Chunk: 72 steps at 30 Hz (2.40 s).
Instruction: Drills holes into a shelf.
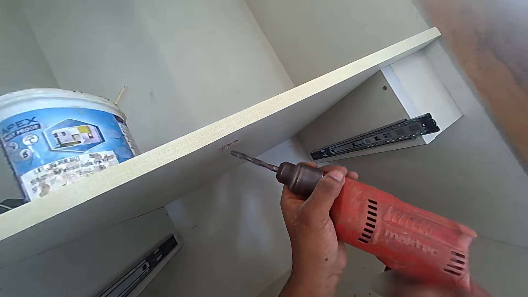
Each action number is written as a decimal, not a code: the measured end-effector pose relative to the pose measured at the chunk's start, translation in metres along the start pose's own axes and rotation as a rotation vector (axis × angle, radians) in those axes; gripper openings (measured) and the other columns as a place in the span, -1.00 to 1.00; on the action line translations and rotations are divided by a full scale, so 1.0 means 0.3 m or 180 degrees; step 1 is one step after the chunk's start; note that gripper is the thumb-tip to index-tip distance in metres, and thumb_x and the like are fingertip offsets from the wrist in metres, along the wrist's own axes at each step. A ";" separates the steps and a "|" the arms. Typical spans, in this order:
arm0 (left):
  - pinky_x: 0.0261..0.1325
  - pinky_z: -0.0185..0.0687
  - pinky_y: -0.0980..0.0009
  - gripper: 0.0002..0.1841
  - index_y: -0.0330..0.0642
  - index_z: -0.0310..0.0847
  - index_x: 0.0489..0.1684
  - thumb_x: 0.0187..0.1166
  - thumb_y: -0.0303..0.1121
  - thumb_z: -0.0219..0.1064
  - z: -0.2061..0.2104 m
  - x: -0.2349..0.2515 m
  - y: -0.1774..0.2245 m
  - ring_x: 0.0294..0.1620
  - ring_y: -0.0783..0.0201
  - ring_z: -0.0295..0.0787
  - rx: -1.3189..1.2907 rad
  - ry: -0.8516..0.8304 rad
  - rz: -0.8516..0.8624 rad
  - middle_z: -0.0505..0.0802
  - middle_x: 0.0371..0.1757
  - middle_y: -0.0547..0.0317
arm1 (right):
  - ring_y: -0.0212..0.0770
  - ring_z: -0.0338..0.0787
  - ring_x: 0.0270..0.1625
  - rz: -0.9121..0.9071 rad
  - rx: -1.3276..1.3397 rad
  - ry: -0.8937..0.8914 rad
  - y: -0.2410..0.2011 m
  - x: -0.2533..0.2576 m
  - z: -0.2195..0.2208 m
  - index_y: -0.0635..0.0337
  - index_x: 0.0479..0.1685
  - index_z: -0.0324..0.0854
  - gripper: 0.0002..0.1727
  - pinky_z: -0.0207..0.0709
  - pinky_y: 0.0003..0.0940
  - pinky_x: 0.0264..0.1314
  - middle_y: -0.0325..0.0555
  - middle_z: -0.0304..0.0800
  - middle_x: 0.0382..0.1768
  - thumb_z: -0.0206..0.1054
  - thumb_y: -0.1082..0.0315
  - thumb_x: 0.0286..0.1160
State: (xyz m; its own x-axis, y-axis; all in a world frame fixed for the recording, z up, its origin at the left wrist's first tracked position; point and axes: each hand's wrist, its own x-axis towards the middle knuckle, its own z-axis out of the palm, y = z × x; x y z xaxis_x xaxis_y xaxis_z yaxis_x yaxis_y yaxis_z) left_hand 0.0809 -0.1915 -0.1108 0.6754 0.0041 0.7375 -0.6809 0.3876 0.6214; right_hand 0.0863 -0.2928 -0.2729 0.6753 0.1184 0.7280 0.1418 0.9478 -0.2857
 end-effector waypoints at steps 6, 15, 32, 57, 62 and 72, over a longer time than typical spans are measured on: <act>-0.10 0.87 0.15 -0.80 -0.23 0.63 0.05 0.54 -0.42 0.38 0.026 0.003 0.009 -0.14 -0.01 0.94 0.0055 -0.0022 0.0041 0.88 -0.12 -0.23 | -0.21 0.87 -0.29 -0.0044 0.0098 -0.0012 -0.011 0.004 0.009 0.08 -0.04 0.78 -0.79 0.76 -0.29 -0.24 -0.08 0.87 -0.30 0.47 0.35 0.35; -0.11 0.87 0.15 -0.78 -0.23 0.57 0.09 0.56 -0.43 0.33 0.022 0.015 0.029 -0.15 -0.02 0.94 0.0136 0.0063 0.0123 0.88 -0.13 -0.24 | -0.10 0.89 -0.27 -0.0017 0.0163 -0.0059 0.006 0.028 0.015 0.18 0.05 0.72 -0.73 0.78 -0.22 -0.26 0.07 0.87 -0.23 0.47 0.36 0.38; -0.08 0.87 0.13 -0.73 -0.17 0.48 0.19 0.59 -0.43 0.32 0.118 0.051 0.002 -0.14 0.02 0.93 -0.0143 0.0338 0.0279 0.87 -0.09 -0.12 | -0.19 0.85 -0.44 0.0273 -0.0423 -0.0042 -0.190 0.114 -0.002 0.14 -0.10 0.74 -0.69 0.77 -0.32 -0.42 -0.01 0.81 -0.39 0.58 0.28 0.16; -0.12 0.87 0.15 -0.85 -0.17 0.54 0.03 0.61 -0.42 0.29 0.135 0.074 -0.006 -0.16 0.03 0.93 -0.0192 0.0365 0.0409 0.88 -0.13 -0.12 | -0.20 0.84 -0.46 0.0225 -0.0518 -0.0096 -0.216 0.146 -0.012 0.13 -0.10 0.74 -0.70 0.77 -0.31 -0.41 -0.04 0.78 -0.45 0.58 0.30 0.16; -0.10 0.87 0.15 -0.86 -0.20 0.57 0.01 0.61 -0.40 0.31 0.130 0.073 -0.008 -0.15 0.03 0.92 -0.0215 0.0370 0.0358 0.87 -0.13 -0.13 | -0.21 0.84 -0.45 0.0311 -0.0517 -0.0139 -0.213 0.152 -0.022 0.11 -0.09 0.73 -0.69 0.78 -0.32 -0.41 -0.06 0.78 -0.43 0.59 0.28 0.16; -0.10 0.87 0.16 -0.82 -0.14 0.53 0.08 0.61 -0.41 0.26 0.144 0.077 0.003 -0.14 0.05 0.93 -0.0260 0.0376 0.0354 0.89 -0.11 -0.08 | -0.25 0.83 -0.44 0.0304 -0.0693 -0.0269 -0.245 0.167 -0.013 0.09 -0.13 0.75 -0.74 0.77 -0.34 -0.38 -0.10 0.78 -0.44 0.57 0.27 0.19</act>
State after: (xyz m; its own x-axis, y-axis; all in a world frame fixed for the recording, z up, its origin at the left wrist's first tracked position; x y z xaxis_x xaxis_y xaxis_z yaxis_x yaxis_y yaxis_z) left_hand 0.0836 -0.2308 -0.0817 0.6290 0.1574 0.7613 -0.7312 0.4524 0.5106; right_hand 0.1126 -0.3576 -0.2178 0.6316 0.2373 0.7381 0.2390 0.8460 -0.4766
